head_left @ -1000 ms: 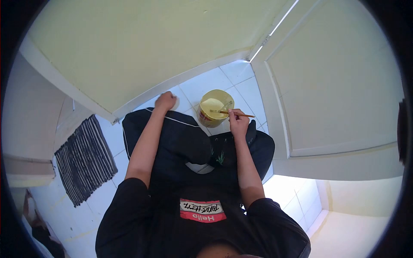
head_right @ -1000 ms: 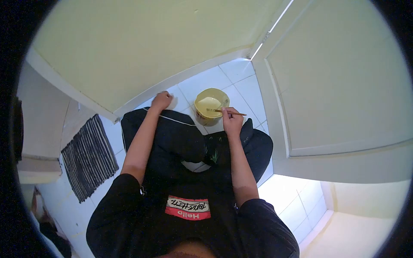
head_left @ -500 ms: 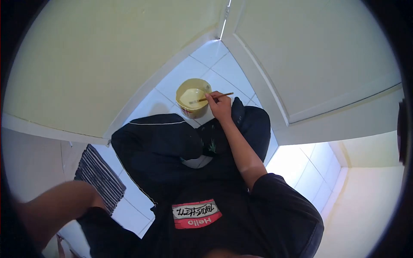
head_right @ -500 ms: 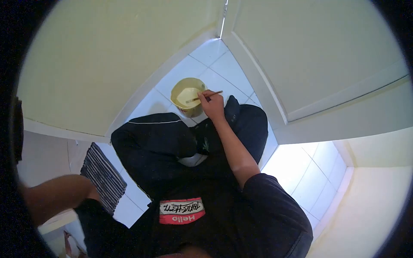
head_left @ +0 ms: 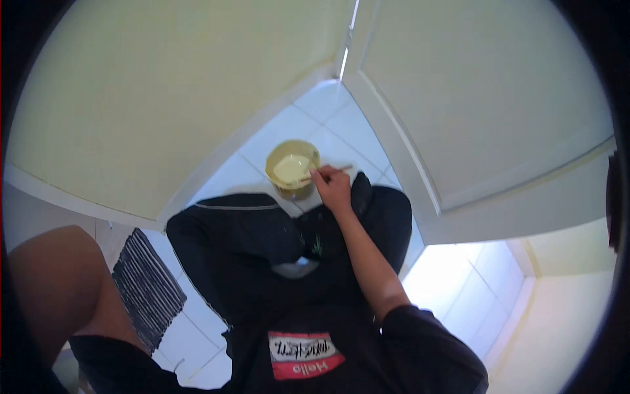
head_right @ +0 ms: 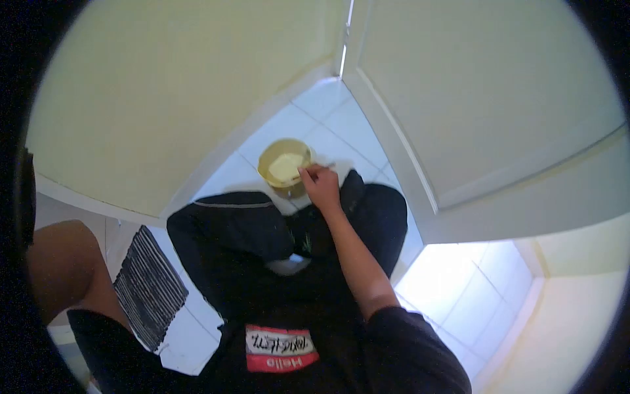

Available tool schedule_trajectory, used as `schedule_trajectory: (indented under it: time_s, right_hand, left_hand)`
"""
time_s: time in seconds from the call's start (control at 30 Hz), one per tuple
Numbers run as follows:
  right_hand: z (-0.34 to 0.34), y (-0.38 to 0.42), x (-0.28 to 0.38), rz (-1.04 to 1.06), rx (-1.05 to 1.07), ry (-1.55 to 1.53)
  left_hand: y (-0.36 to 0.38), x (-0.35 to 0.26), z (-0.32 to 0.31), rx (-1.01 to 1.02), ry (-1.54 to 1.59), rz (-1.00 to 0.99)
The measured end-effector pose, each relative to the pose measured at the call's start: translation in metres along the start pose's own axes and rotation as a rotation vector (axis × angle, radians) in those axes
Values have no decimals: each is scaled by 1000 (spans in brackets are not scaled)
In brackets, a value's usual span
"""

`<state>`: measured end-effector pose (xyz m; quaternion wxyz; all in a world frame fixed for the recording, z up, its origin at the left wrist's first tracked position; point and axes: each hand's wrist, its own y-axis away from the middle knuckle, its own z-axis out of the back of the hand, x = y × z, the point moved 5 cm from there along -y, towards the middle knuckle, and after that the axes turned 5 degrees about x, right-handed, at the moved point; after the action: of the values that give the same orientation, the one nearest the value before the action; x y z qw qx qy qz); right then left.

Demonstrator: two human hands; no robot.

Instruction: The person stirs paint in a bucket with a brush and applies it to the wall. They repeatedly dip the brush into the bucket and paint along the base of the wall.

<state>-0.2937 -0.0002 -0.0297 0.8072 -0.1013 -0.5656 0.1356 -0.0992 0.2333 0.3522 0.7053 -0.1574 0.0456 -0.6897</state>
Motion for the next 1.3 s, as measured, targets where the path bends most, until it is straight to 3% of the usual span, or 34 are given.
schedule_trajectory:
  time_s: [0.27,0.4,0.53,0.8,0.9,0.93,1.23,1.27,1.3]
  right_hand:
    - [-5,-5,-9,-60,-3,-57]
    - [0,-3,-2,54,-44,-1]
    - [-1,-3,2,-41,17,14]
    - [-5,0,-9,-1,-74,-183]
    - [-1,0,2,-11,-2,4]
    - [-3,-1,2,69,-31,-7]
    - [-6,-1,-5,-11,27,-8]
    - [-5,-1,1,91,-21,25]
    - [-6,-3,0,58,-17,-6]
  left_hand:
    - [3,-2,-7,5,-17,-9]
    - [2,-8,-6,-24,-28,-31]
    - [1,-8,-2,-25,-19,-60]
    - [9,0,2,-82,-21,-132]
    - [11,-1,-2,-85,-31,-159]
    - [11,-1,-2,-88,-23,-161]
    - [19,-4,-10,-101,-60,-181]
    - [19,-5,-12,-96,-68,-183]
    - [20,-8,-14,-94,-79,-185]
